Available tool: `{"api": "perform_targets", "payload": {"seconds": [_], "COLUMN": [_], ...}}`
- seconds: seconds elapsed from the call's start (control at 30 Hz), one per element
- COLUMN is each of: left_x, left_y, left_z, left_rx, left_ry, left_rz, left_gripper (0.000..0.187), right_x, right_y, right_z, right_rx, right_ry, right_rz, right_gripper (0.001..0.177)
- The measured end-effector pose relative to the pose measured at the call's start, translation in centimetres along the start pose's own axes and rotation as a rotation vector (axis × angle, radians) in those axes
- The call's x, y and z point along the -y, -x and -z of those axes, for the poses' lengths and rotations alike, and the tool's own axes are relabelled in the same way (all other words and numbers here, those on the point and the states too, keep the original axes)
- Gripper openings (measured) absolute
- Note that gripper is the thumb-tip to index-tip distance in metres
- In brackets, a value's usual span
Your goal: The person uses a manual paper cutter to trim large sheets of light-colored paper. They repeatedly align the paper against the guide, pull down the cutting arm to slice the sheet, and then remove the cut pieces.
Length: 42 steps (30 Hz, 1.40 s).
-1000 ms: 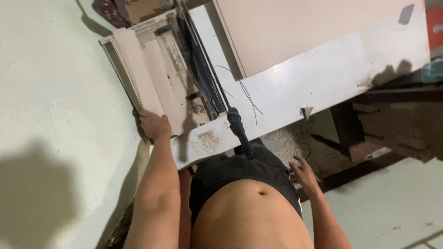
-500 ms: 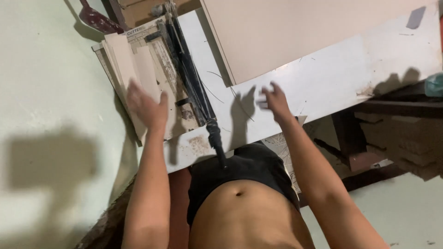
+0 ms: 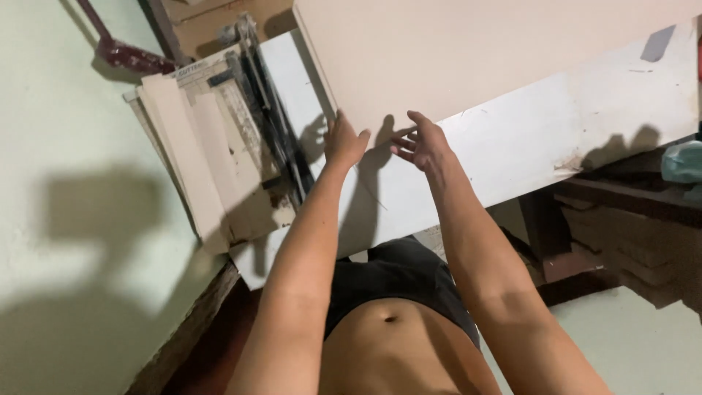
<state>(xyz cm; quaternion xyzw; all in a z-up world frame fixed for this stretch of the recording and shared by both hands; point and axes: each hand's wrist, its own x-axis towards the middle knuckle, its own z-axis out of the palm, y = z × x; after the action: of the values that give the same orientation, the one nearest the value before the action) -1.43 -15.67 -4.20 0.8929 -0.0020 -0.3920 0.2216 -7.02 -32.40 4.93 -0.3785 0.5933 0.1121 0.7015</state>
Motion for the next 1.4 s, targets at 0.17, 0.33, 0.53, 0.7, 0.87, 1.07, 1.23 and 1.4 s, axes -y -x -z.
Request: {"api": "perform_targets", "payload": {"seconds": [0.17, 0.33, 0.53, 0.7, 0.87, 1.07, 1.23, 1.4], "left_x": [-1.8, -2.0, -2.9, -3.1, -1.2, -3.1, -1.9, -2.2], "left_y": [1.6, 0.0, 0.5, 1.2, -0.4, 2.4, 2.1, 1.5], "left_z": [1.2, 0.2, 1.4, 3.0, 1.2, 2.9, 1.9, 3.1], "left_rx": [-0.041, -0.087, -0.076, -0.123, -0.122, -0.131, -0.169, -0.267], "left_ry": [0.19, 0.247, 0.57, 0.833, 1.004, 1.089, 1.094, 0.691], "left_rz": [0.135, 0.194, 0.317, 0.323, 0.398, 0.271, 0.147, 0.131], "left_gripper": [0.074, 0.061, 0.072, 0.061, 0.052, 0.033, 0.03, 0.029], "right_x": [2.5, 4.1, 3.3, 3.5, 3.3, 2.8, -2.0, -1.8], "right_y": [3.0, 5.9, 4.5, 4.8, 5.2, 4.9, -2.6, -0.8], "right_z": [-1.1, -1.7, -1.4, -1.5, -1.7, -1.0, 3.5, 3.8], "right_rx": [0.132, 0.162, 0.189, 0.197, 0.204, 0.158, -0.019, -0.015], "right_ry": [0.07, 0.133, 0.162, 0.195, 0.253, 0.318, 0.06, -0.061], "right_rz": [-0.053, -0.065, -0.072, -0.071, -0.063, -0.031, 0.104, 0.177], "right_gripper": [0.089, 0.089, 0.094, 0.093, 0.093, 0.085, 0.079, 0.079]}}
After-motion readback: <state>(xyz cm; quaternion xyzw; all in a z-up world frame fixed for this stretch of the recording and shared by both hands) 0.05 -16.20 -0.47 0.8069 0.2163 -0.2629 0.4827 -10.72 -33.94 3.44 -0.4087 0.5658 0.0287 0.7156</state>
